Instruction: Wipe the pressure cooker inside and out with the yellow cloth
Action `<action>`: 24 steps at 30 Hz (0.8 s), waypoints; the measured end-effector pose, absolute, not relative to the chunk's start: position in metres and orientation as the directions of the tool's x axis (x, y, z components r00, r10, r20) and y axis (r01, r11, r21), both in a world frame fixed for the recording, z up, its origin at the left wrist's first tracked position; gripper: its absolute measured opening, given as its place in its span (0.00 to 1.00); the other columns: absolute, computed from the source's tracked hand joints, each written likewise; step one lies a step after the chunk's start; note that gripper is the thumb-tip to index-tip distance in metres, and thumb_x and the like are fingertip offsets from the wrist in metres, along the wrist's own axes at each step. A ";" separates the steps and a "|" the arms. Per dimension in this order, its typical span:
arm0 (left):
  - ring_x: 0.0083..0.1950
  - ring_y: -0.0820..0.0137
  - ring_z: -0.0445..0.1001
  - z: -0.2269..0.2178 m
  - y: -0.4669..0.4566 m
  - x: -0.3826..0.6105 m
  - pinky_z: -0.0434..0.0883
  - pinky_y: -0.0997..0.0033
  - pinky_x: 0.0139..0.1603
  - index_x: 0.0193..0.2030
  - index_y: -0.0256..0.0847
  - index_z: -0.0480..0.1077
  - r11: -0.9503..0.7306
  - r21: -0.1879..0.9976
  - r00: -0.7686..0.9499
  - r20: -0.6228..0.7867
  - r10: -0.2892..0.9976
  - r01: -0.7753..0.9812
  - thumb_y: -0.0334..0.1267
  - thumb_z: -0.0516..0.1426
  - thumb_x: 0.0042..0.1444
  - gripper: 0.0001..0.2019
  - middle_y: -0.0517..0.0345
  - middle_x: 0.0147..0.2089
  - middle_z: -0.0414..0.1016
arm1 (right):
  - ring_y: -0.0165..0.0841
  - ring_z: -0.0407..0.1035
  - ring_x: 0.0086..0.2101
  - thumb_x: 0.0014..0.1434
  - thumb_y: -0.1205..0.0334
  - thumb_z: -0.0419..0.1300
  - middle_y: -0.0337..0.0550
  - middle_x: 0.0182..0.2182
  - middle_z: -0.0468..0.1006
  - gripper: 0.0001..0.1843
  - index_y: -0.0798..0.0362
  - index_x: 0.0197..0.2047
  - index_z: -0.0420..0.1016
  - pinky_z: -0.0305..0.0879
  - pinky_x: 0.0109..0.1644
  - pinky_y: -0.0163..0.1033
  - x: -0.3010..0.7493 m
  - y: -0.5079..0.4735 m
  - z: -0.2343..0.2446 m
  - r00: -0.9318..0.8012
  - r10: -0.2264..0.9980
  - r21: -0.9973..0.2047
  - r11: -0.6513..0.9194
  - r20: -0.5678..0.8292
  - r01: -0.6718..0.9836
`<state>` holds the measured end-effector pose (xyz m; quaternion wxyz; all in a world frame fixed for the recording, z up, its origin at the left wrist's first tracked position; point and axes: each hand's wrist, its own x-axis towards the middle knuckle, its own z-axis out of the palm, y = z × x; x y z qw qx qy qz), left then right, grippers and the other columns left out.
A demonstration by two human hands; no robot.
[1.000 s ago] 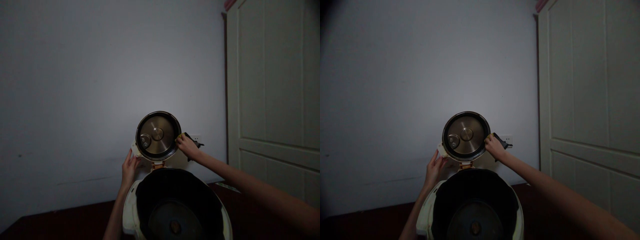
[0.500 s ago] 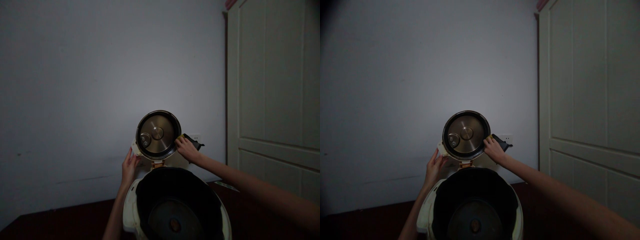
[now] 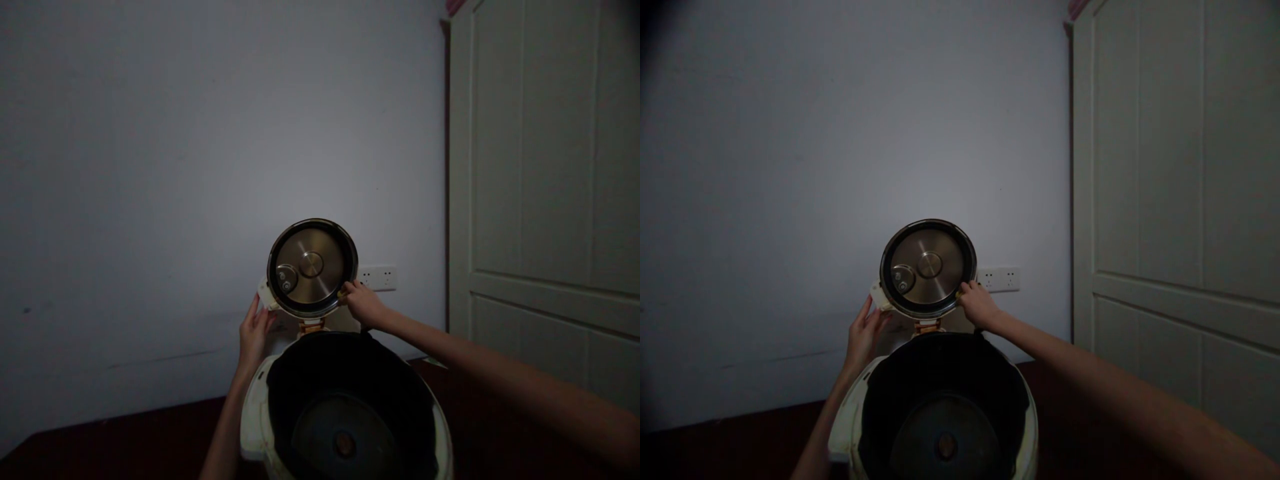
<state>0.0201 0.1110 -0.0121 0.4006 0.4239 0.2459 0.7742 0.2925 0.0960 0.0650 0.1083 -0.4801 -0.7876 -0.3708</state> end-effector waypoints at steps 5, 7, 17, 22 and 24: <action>0.47 0.64 0.77 -0.013 0.112 0.020 0.71 0.61 0.54 0.65 0.39 0.59 -0.546 0.729 -0.314 0.449 0.837 -0.413 0.36 0.59 0.55 0.30 0.46 0.51 0.77 | 0.42 0.63 0.44 0.58 0.73 0.54 0.49 0.44 0.74 0.17 0.47 0.41 0.80 0.60 0.42 0.43 0.297 0.097 0.073 -0.546 0.668 0.516 0.272 0.507 0.812; 0.48 0.64 0.77 -0.012 0.112 0.020 0.71 0.61 0.54 0.65 0.40 0.59 -0.544 0.729 -0.311 0.448 0.838 -0.416 0.36 0.58 0.56 0.29 0.46 0.53 0.75 | 0.45 0.62 0.45 0.58 0.73 0.54 0.53 0.43 0.74 0.15 0.52 0.39 0.81 0.59 0.43 0.45 0.300 0.098 0.083 -0.558 0.655 0.544 0.256 0.510 0.799; 0.47 0.65 0.77 -0.013 0.113 0.020 0.71 0.62 0.54 0.65 0.39 0.58 -0.544 0.721 -0.329 0.436 0.838 -0.429 0.34 0.57 0.57 0.29 0.47 0.49 0.78 | 0.44 0.62 0.50 0.61 0.73 0.52 0.57 0.48 0.72 0.14 0.59 0.47 0.75 0.59 0.54 0.48 0.309 0.101 0.095 -0.654 0.527 0.612 0.284 0.544 0.738; 0.47 0.65 0.77 -0.015 0.113 0.019 0.71 0.61 0.54 0.65 0.38 0.59 -0.573 0.717 -0.321 0.477 0.818 -0.397 0.37 0.59 0.55 0.30 0.46 0.53 0.76 | 0.40 0.66 0.49 0.60 0.76 0.51 0.55 0.48 0.71 0.18 0.58 0.52 0.70 0.64 0.51 0.45 0.309 0.108 0.064 -0.642 0.558 0.548 0.355 0.525 0.757; 0.47 0.64 0.77 -0.014 0.112 0.019 0.70 0.60 0.55 0.65 0.38 0.58 -0.570 0.720 -0.305 0.482 0.821 -0.395 0.38 0.59 0.55 0.31 0.46 0.53 0.75 | 0.39 0.67 0.47 0.59 0.76 0.51 0.56 0.47 0.71 0.19 0.58 0.53 0.69 0.66 0.49 0.44 0.302 0.107 0.052 -0.663 0.582 0.522 0.421 0.471 0.741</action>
